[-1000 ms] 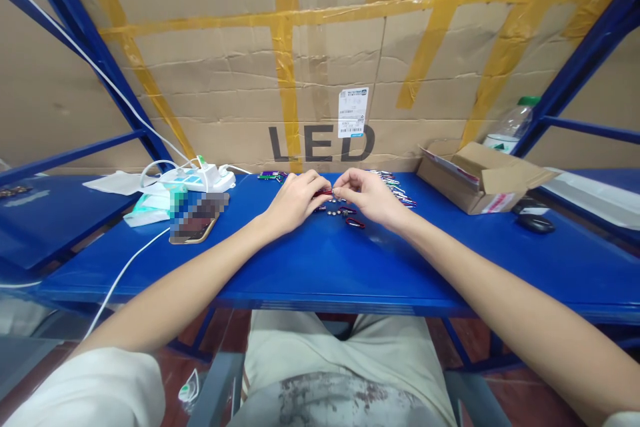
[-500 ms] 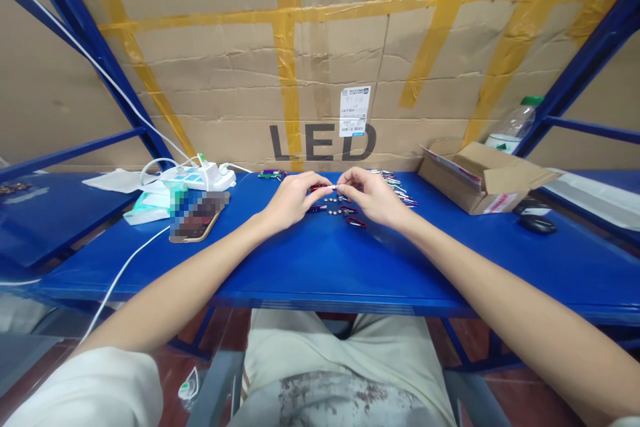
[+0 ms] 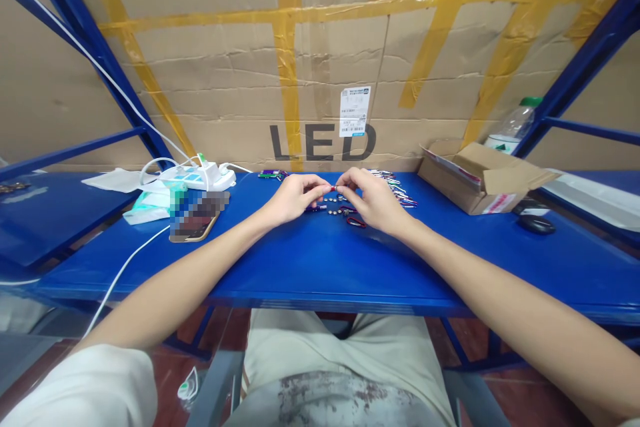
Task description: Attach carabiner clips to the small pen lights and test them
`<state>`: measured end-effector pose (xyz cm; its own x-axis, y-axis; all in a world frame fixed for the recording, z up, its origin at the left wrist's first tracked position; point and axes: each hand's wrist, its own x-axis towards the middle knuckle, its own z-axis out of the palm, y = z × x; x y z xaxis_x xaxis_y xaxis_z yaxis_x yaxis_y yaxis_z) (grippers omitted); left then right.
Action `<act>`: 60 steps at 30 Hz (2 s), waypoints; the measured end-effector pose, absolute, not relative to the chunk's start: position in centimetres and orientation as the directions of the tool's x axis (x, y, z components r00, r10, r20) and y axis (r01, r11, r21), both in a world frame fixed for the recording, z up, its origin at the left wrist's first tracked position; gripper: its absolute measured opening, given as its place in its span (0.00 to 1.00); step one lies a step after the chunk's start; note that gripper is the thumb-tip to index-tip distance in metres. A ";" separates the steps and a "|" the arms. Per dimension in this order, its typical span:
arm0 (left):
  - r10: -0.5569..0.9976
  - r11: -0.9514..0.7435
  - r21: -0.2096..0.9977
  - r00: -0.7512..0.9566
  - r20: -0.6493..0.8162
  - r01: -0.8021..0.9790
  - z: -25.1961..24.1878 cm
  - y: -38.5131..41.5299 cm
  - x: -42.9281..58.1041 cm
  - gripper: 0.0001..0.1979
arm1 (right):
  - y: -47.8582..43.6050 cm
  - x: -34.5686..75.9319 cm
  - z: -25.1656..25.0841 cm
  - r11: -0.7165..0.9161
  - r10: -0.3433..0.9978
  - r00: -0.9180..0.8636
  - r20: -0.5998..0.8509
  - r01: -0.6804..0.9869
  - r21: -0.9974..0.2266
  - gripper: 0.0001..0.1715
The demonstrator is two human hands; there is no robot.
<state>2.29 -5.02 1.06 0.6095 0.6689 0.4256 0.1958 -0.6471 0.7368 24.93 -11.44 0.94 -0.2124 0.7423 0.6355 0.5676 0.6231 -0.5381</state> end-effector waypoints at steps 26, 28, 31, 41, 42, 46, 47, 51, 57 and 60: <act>0.303 -0.952 0.189 0.681 0.667 0.239 1.9 -6.2 1.5 0.11 | -10.8 24.8 1.8 0.119 0.978 -0.159 0.136 -0.113 -0.986 0.19; 0.308 -0.950 0.177 0.681 0.664 0.256 1.7 -6.1 1.5 0.11 | -10.8 24.8 1.8 0.130 0.976 -0.165 0.144 -0.097 -0.987 0.18; 0.340 -0.940 0.212 0.667 0.663 0.268 1.3 -5.8 1.6 0.10 | -10.6 25.0 1.6 0.213 0.967 -0.145 0.208 0.019 -0.977 0.16; 0.401 -0.910 0.163 0.715 0.572 0.380 1.3 -4.7 1.3 0.14 | -11.4 27.4 3.2 0.452 0.892 -0.390 0.229 0.750 -0.483 0.15; 0.410 -0.904 0.150 0.714 0.567 0.399 1.3 -4.6 1.2 0.14 | -11.6 27.7 3.4 0.435 0.894 -0.428 0.130 0.768 -0.470 0.14; 0.436 -0.881 0.112 0.699 0.567 0.459 1.3 -4.5 1.1 0.17 | -11.5 28.4 3.6 0.434 0.845 -0.529 -0.082 0.767 -0.473 0.11; 0.436 -0.881 0.109 0.700 0.566 0.460 1.3 -4.5 1.1 0.17 | -11.4 28.5 3.5 0.451 0.827 -0.555 -0.092 0.750 -0.484 0.10; 0.434 -0.886 0.121 0.707 0.559 0.448 1.4 -4.8 1.2 0.16 | -11.0 28.8 2.9 0.500 0.771 -0.626 -0.115 0.707 -0.500 0.09; 0.443 -0.886 0.154 0.701 0.559 0.437 1.4 -4.9 1.3 0.15 | -11.3 28.9 2.5 0.521 0.785 -0.613 -0.095 0.735 -0.435 0.10; 0.465 -0.877 0.185 0.689 0.555 0.443 1.5 -5.1 1.3 0.15 | -11.7 28.8 2.8 0.520 0.795 -0.604 -0.062 0.730 -0.443 0.14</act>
<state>1.30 -5.07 1.47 0.6894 0.4654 0.5551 0.4429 -0.8772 0.1855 28.81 -11.65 2.83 -0.6037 0.7947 -0.0624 0.7303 0.5200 -0.4431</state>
